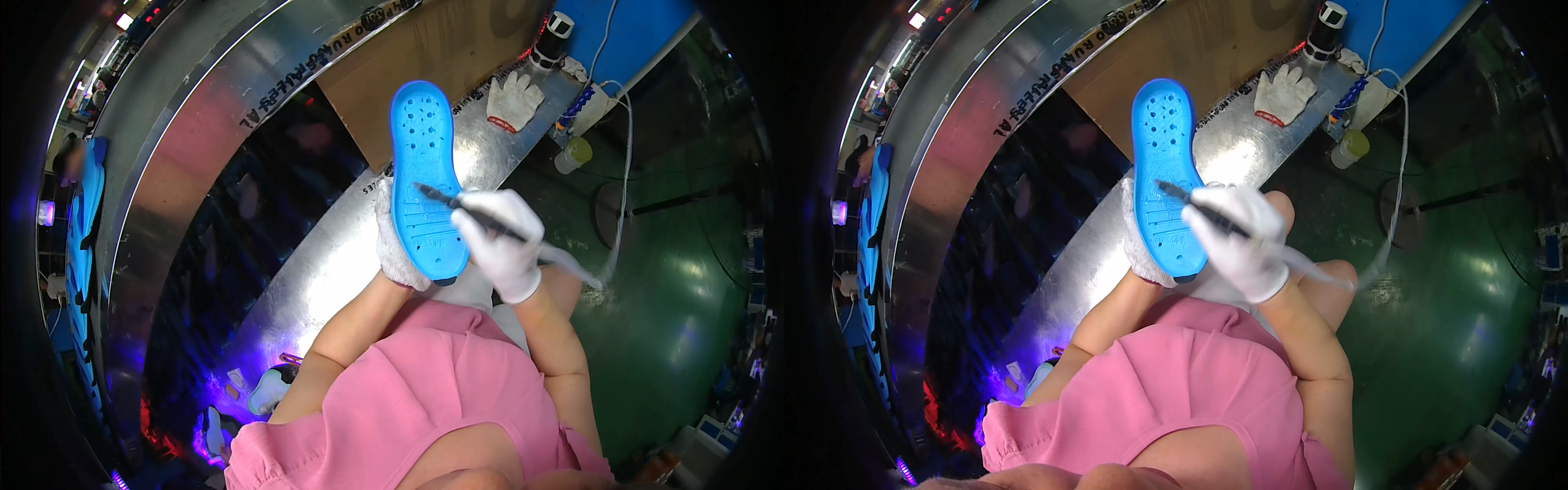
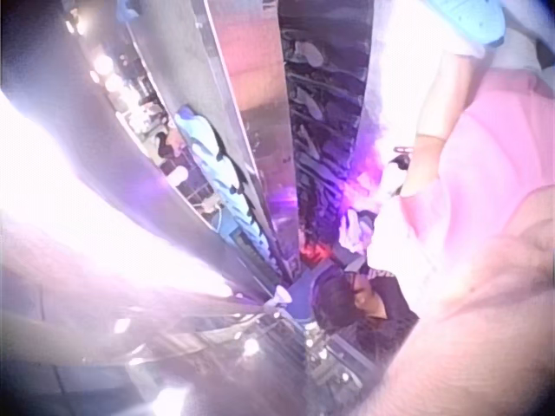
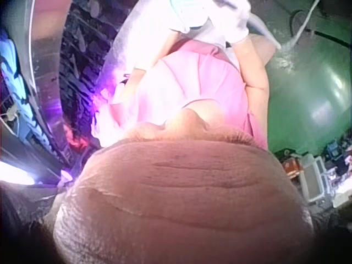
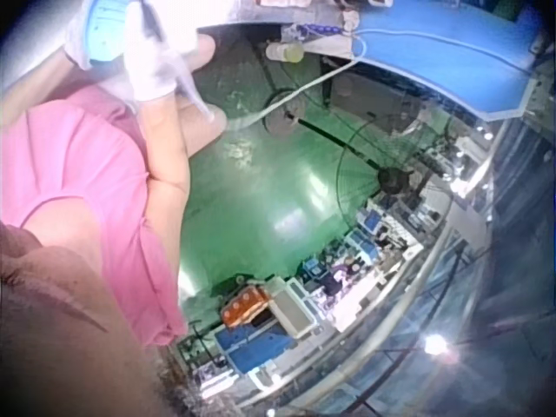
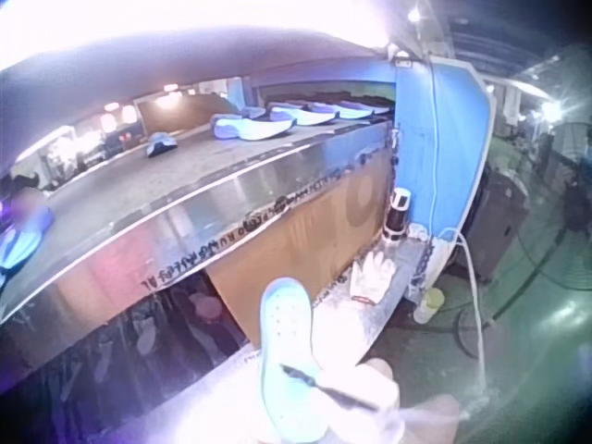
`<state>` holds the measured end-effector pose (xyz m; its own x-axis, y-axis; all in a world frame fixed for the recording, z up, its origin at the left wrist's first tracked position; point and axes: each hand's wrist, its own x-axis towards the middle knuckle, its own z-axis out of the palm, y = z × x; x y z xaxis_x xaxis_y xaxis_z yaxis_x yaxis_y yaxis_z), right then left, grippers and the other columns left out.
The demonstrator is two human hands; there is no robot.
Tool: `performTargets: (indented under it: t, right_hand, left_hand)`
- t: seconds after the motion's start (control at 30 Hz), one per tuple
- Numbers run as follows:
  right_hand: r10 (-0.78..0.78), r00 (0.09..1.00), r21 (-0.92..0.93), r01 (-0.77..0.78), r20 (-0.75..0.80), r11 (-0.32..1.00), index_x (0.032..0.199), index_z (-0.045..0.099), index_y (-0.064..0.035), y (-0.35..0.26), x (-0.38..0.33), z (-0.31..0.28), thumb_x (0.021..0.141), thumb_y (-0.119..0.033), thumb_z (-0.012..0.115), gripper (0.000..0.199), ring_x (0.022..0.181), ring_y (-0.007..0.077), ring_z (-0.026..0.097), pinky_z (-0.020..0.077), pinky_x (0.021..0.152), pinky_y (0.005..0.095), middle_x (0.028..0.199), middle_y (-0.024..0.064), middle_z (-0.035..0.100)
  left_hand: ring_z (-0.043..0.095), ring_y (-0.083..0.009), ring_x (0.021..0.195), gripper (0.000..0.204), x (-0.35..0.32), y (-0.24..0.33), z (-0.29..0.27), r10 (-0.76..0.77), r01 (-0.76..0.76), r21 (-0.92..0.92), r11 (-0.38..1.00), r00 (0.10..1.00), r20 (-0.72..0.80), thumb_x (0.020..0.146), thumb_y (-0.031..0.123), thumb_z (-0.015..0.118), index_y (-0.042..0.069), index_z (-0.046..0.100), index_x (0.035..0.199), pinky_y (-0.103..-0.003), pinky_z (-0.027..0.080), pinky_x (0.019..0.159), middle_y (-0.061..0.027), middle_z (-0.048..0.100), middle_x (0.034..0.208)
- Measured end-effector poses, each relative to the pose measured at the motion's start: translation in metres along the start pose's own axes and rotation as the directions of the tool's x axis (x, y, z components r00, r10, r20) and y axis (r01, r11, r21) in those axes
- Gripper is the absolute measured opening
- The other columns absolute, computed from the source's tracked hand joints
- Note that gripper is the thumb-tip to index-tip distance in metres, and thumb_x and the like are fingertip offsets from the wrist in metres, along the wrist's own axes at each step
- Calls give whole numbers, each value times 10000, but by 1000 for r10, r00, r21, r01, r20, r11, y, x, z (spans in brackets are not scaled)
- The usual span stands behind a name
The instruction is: The person repeatedly takes shoe outsoles from a conveyor belt and applies adhesive over their surfaces using a dispenser brush tool.
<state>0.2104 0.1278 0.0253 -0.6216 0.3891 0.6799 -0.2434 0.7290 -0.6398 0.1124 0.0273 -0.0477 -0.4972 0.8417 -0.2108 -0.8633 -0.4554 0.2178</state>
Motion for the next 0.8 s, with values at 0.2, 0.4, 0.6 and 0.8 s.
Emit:
performTargets:
  t: [0.2, 0.4, 0.6, 0.8]
  right_hand:
    - [386, 868, 440, -493, 313, 750, 874, 656, -54, -25, -14, 2, 756, -28, 711, 132, 661, 162, 632, 501, 606, 274, 791, 91, 653]
    - [-32, 957, 63, 15, 287, 998, 904, 657, -21, -16, -18, -7, 700, -24, 765, 230, 760, 237, 673, 537, 688, 296, 872, 131, 683]
    - [-159, 976, 65, 150, 150, 986, 904, 664, -55, -5, -18, 6, 731, -67, 751, 194, 710, 238, 667, 539, 649, 302, 886, 80, 680]
    - [229, 971, 286, -238, 63, 928, 931, 662, -58, 0, -7, 13, 782, -81, 712, 158, 699, 174, 648, 512, 660, 263, 822, 81, 675]
  left_hand:
    - [601, -420, 991, 977, 11, 19, 12, -87, 85, 19, 996, 962, 259, 840, 777, 257, -42, 380, 1359, -492, 511, 876, -316, 532, 1205]
    - [613, -440, 940, 930, 19, 41, 10, -288, 297, 28, 954, 892, 348, 825, 760, 345, 32, 358, 1403, -505, 534, 792, -337, 546, 1160]
    - [613, -465, 882, 921, 23, 39, 21, -219, 247, -32, 969, 906, 363, 820, 762, 340, 24, 392, 1369, -526, 528, 750, -333, 572, 1104]
    - [619, -450, 864, 919, 28, 52, 13, -111, 75, 137, 988, 953, 283, 803, 755, 391, 32, 398, 1370, -549, 520, 713, -322, 576, 1097]
